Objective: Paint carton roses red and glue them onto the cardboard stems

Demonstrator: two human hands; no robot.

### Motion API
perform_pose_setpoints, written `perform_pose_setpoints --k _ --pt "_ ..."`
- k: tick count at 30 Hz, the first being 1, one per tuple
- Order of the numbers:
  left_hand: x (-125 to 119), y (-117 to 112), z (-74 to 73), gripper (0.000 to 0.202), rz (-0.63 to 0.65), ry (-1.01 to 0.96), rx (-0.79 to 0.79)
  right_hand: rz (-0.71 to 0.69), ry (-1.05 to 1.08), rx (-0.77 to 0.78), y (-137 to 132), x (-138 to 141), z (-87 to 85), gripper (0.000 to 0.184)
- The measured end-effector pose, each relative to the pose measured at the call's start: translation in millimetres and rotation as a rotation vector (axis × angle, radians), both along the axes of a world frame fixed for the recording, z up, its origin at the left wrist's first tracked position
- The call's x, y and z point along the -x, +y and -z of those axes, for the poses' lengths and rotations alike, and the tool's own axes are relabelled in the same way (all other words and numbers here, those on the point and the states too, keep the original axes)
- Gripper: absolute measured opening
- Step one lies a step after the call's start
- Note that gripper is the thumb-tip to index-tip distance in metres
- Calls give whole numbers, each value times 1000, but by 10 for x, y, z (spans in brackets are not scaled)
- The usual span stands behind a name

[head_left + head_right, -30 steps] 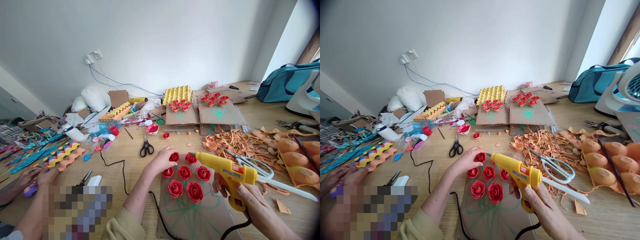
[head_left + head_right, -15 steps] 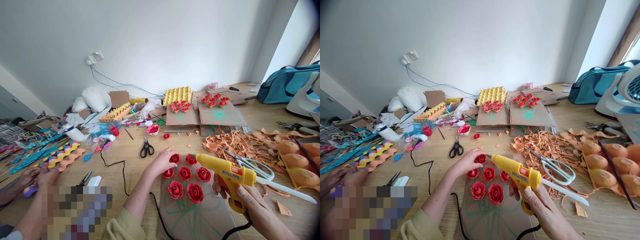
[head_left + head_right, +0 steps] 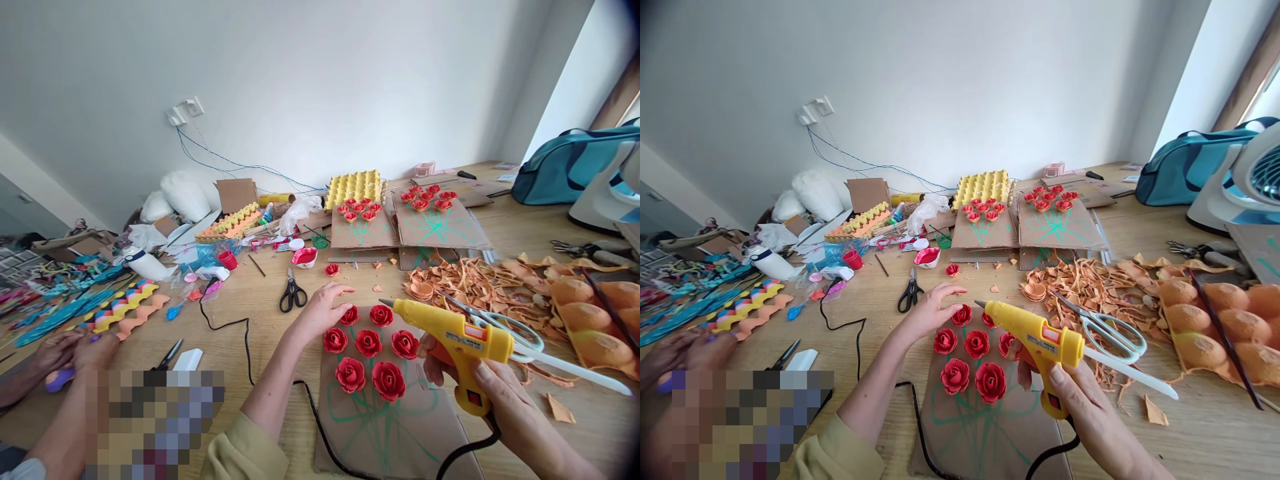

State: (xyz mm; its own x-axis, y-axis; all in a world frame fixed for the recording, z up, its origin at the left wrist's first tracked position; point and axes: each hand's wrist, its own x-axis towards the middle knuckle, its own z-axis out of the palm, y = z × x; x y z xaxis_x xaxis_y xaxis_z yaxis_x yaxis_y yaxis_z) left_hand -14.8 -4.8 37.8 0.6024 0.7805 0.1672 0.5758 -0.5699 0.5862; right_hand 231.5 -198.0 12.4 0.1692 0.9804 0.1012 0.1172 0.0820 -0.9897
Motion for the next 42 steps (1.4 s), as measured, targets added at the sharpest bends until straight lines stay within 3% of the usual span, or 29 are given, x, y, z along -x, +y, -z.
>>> perform_pose_setpoints --k 5,10,16,20,24,28,33,37,42 --pt "-175 -61 63 31 70 28 -9 -30 53 24 26 -49 45 63" --pt "-423 -123 10 34 141 226 -22 53 83 29 23 -87 116 62" --pt "-660 -130 22 42 244 318 -18 7 44 44 30 -128 187 66" --pt "-681 -83 60 44 228 269 -6 -31 4 45 55 -146 178 70" --pt "-523 -24 -12 50 158 127 2 -49 2 36 53 -127 105 69" --pt "-289 -4 -115 47 44 -256 262 -13 -5 21 33 -65 -13 66" --pt "-120 -72 -172 58 43 -660 655 59 -39 -3 24 -13 -98 64" --pt "-116 -134 -176 56 71 -799 868 33 -59 23 -6 3 -61 62" --pt "-169 -179 -151 52 133 -851 988 99 -91 56 -76 79 -98 55"
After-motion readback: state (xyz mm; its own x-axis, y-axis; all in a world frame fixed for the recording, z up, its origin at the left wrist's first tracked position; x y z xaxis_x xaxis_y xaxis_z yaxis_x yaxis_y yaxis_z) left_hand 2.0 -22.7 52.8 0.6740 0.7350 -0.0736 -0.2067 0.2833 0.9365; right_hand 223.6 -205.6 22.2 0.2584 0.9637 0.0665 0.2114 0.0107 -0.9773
